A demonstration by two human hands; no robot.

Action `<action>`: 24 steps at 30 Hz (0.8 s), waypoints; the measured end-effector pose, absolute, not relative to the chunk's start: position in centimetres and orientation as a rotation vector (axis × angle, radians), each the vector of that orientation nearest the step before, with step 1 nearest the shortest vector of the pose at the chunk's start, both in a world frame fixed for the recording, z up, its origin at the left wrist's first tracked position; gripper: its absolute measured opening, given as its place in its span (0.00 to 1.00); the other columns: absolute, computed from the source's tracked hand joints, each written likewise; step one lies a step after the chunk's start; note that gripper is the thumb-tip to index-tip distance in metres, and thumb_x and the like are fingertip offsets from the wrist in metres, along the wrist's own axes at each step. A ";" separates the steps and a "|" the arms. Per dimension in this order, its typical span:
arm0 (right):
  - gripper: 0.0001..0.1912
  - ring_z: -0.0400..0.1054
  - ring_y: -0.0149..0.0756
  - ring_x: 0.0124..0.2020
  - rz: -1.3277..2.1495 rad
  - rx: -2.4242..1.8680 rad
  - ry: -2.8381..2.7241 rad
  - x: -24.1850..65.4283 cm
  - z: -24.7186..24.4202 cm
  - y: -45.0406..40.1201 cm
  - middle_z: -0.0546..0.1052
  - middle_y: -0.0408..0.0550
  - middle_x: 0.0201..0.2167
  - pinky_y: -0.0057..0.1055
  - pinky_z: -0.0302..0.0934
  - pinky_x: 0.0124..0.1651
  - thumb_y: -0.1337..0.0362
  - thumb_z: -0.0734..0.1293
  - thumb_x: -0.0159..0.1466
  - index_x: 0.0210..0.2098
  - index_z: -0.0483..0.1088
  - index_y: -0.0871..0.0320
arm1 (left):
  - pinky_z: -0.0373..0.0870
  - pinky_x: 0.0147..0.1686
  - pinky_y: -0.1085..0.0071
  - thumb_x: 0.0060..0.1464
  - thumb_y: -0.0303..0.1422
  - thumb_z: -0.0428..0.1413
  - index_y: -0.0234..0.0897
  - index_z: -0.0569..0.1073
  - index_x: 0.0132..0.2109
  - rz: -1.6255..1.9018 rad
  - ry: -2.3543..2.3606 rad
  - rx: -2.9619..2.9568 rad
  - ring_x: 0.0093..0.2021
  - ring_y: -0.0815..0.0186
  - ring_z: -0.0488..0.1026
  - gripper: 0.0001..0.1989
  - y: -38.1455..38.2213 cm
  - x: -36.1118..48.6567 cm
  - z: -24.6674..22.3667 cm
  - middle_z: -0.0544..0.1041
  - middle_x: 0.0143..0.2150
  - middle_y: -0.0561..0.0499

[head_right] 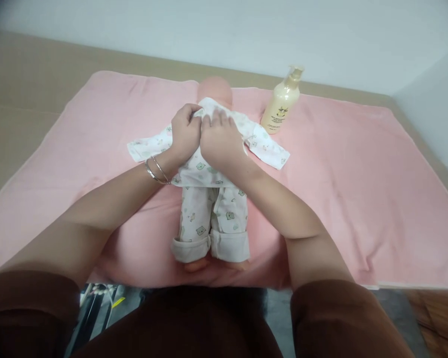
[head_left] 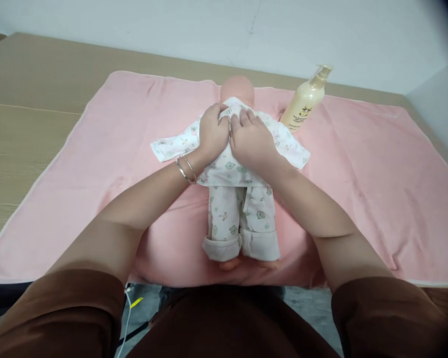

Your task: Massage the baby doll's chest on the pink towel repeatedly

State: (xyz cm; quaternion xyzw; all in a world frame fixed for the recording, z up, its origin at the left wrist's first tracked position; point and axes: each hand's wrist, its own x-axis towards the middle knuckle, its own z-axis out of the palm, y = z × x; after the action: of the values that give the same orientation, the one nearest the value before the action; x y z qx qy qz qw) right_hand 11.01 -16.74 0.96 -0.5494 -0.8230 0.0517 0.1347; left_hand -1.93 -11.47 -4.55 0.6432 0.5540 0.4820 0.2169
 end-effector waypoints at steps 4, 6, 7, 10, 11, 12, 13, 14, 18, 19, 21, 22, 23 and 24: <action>0.29 0.49 0.51 0.79 0.276 -1.475 -2.460 12.1 1.3 -14.6 0.59 0.56 0.76 0.54 0.44 0.80 0.60 0.50 0.76 0.71 0.61 0.63 | 0.70 0.65 0.55 0.64 0.26 0.48 0.40 0.75 0.49 1.312 1.545 1.852 0.59 0.58 0.75 0.13 -11.6 -2.0 -4.5 0.81 0.55 0.48; 0.29 0.52 0.55 0.77 0.278 -1.578 -2.339 12.7 0.9 -13.9 0.62 0.57 0.75 0.59 0.48 0.78 0.55 0.50 0.77 0.71 0.62 0.62 | 0.70 0.65 0.54 0.62 0.26 0.49 0.41 0.75 0.49 1.336 1.497 1.882 0.60 0.56 0.75 0.14 -11.6 -2.1 -4.7 0.82 0.55 0.47; 0.31 0.55 0.59 0.76 0.257 -1.653 -2.259 12.8 0.7 -13.9 0.63 0.61 0.74 0.63 0.51 0.76 0.53 0.50 0.77 0.70 0.62 0.64 | 0.71 0.65 0.55 0.62 0.25 0.49 0.42 0.75 0.49 1.351 1.475 1.889 0.59 0.56 0.76 0.14 -11.6 -2.1 -4.8 0.82 0.55 0.48; 0.35 0.60 0.69 0.71 0.150 -1.803 -2.094 12.1 0.3 -15.4 0.67 0.75 0.68 0.70 0.55 0.70 0.50 0.49 0.77 0.68 0.61 0.73 | 0.71 0.65 0.56 0.60 0.24 0.49 0.42 0.75 0.49 1.389 1.442 1.898 0.58 0.57 0.77 0.15 -11.5 -2.2 -5.1 0.82 0.54 0.48; 0.35 0.60 0.70 0.71 0.123 -1.794 -2.097 11.7 0.3 -16.0 0.67 0.77 0.68 0.71 0.54 0.70 0.51 0.50 0.77 0.68 0.61 0.75 | 0.71 0.65 0.56 0.60 0.25 0.50 0.42 0.75 0.49 1.396 1.435 1.898 0.58 0.57 0.77 0.14 -11.4 -2.2 -5.2 0.82 0.54 0.48; 0.33 0.60 0.69 0.72 0.111 -1.755 -2.129 11.4 0.5 -16.6 0.67 0.76 0.68 0.70 0.52 0.72 0.53 0.50 0.77 0.67 0.62 0.75 | 0.71 0.65 0.56 0.61 0.25 0.50 0.42 0.75 0.49 1.403 1.428 1.898 0.58 0.57 0.77 0.14 -11.2 -2.2 -5.4 0.82 0.53 0.48; 0.31 0.59 0.66 0.72 0.118 -1.699 -2.176 11.1 0.6 -16.9 0.68 0.73 0.68 0.67 0.51 0.73 0.55 0.51 0.77 0.67 0.64 0.73 | 0.71 0.66 0.55 0.61 0.25 0.51 0.42 0.75 0.49 1.407 1.421 1.897 0.58 0.56 0.77 0.13 -11.0 -2.2 -5.5 0.82 0.53 0.48; 0.29 0.59 0.63 0.73 0.142 -1.637 -2.224 11.0 0.8 -17.0 0.69 0.69 0.69 0.65 0.50 0.75 0.57 0.51 0.77 0.66 0.67 0.69 | 0.71 0.66 0.55 0.62 0.26 0.51 0.42 0.75 0.50 1.410 1.416 1.897 0.59 0.56 0.76 0.13 -10.9 -2.3 -5.7 0.81 0.53 0.48; 0.25 0.62 0.51 0.72 0.299 -1.511 -2.265 12.3 1.0 -14.8 0.73 0.52 0.66 0.54 0.56 0.75 0.59 0.50 0.76 0.60 0.74 0.56 | 0.66 0.70 0.51 0.65 0.30 0.52 0.43 0.74 0.49 1.384 1.398 1.907 0.63 0.53 0.74 0.09 -10.2 -2.6 -6.3 0.80 0.54 0.46; 0.25 0.63 0.51 0.71 0.313 -1.544 -2.225 12.9 0.7 -14.0 0.74 0.52 0.65 0.54 0.57 0.74 0.58 0.50 0.76 0.59 0.74 0.55 | 0.64 0.71 0.51 0.65 0.31 0.52 0.43 0.74 0.49 1.370 1.393 1.915 0.64 0.53 0.73 0.09 -10.1 -2.6 -6.4 0.79 0.55 0.46; 0.26 0.65 0.53 0.69 0.312 -1.655 -2.140 14.0 0.1 -12.4 0.75 0.56 0.63 0.56 0.58 0.72 0.54 0.51 0.77 0.60 0.72 0.57 | 0.62 0.73 0.51 0.65 0.33 0.53 0.44 0.75 0.49 1.341 1.399 1.931 0.65 0.51 0.71 0.08 -10.1 -2.7 -6.4 0.79 0.55 0.45; 0.27 0.65 0.55 0.68 0.307 -1.704 -2.117 14.4 -0.2 -11.9 0.75 0.58 0.63 0.58 0.58 0.72 0.52 0.51 0.77 0.60 0.71 0.59 | 0.62 0.73 0.51 0.65 0.34 0.54 0.44 0.75 0.49 1.326 1.410 1.937 0.66 0.50 0.71 0.08 -10.1 -2.7 -6.4 0.79 0.56 0.45; 0.28 0.65 0.56 0.68 0.300 -1.737 -2.112 14.6 -0.4 -11.7 0.74 0.60 0.63 0.59 0.58 0.71 0.51 0.50 0.77 0.60 0.70 0.60 | 0.61 0.73 0.51 0.64 0.34 0.55 0.44 0.76 0.50 1.311 1.426 1.938 0.66 0.50 0.71 0.09 -10.2 -2.6 -6.2 0.79 0.56 0.45; 0.28 0.65 0.57 0.68 0.292 -1.755 -2.122 14.7 -0.5 -11.6 0.74 0.61 0.63 0.60 0.57 0.71 0.50 0.50 0.77 0.59 0.70 0.61 | 0.61 0.73 0.50 0.64 0.35 0.55 0.44 0.76 0.50 1.296 1.445 1.935 0.66 0.49 0.70 0.09 -10.2 -2.6 -6.1 0.79 0.56 0.44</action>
State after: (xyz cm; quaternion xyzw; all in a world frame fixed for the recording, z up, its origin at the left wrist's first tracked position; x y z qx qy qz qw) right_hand 14.67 -11.63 -0.49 -0.6228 -0.7530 0.1035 0.1854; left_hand -2.59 -10.23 -6.09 0.6918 0.5167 0.4636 0.1991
